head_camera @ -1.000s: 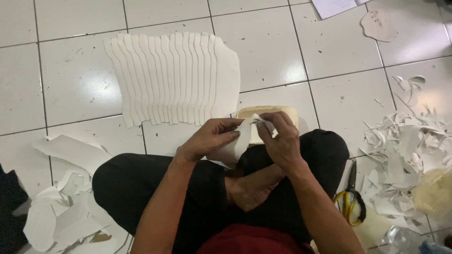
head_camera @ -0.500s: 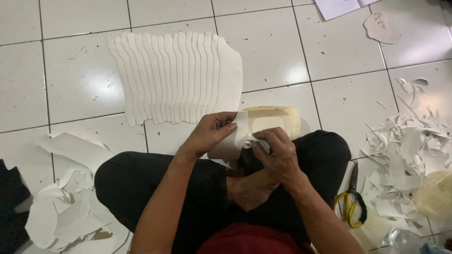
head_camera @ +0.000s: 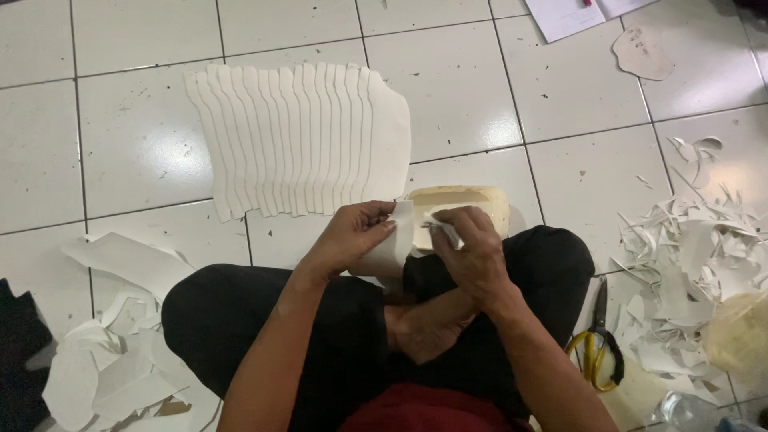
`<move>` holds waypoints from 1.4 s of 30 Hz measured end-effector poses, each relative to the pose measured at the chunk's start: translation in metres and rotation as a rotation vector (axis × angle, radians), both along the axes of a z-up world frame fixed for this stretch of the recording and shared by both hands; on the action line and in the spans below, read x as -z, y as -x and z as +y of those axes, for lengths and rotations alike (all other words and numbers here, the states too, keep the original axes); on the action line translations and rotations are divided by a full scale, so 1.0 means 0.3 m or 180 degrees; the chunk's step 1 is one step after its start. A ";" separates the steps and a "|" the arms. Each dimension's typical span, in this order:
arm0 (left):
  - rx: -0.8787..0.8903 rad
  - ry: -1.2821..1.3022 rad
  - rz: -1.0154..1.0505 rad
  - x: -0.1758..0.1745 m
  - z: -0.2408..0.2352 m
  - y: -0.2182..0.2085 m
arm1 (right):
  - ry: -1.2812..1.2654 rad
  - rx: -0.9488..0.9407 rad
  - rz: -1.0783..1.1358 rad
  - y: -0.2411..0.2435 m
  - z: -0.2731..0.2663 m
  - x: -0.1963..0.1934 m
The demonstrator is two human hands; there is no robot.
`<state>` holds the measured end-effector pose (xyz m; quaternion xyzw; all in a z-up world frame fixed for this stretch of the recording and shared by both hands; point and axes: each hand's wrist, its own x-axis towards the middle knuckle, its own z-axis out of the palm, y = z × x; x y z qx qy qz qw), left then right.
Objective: The person sits on the floor and repeatedly applies a white substance from a container onto the edges of white paper cutouts using a small tool. They handle the paper pieces one at a time, applying the substance to the edges before placing them back onto a stack.
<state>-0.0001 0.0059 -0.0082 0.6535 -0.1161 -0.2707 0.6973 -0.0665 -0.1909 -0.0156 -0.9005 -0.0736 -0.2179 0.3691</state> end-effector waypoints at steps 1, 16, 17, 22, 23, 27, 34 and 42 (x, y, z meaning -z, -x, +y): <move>0.0002 0.0000 -0.0005 -0.014 0.020 -0.004 | 0.0000 0.0002 -0.0005 -0.001 -0.026 0.016; -0.0614 0.0131 -0.1154 -0.294 -0.086 -0.322 | -0.0326 0.1359 0.0482 0.001 -0.282 0.222; -0.0700 0.0088 -0.1098 -0.331 -0.122 -0.339 | -0.0400 0.1378 0.0619 -0.005 -0.279 0.217; -0.1058 0.0704 -0.1388 -0.342 -0.230 -0.430 | -0.0489 0.1444 0.1021 -0.018 -0.274 0.222; -0.1349 0.0892 -0.1154 -0.321 -0.239 -0.436 | -0.0388 0.1422 0.0865 -0.021 -0.277 0.234; -0.2230 0.0894 -0.0134 -0.116 -0.245 -0.415 | -0.0502 0.1464 0.0881 -0.030 -0.278 0.244; -0.2160 -0.0125 0.0760 0.429 -0.183 -0.222 | -0.0331 0.1602 0.0760 -0.038 -0.294 0.312; -0.2034 -0.1003 0.0602 0.491 -0.173 -0.130 | -0.0433 0.1596 0.0912 -0.039 -0.304 0.326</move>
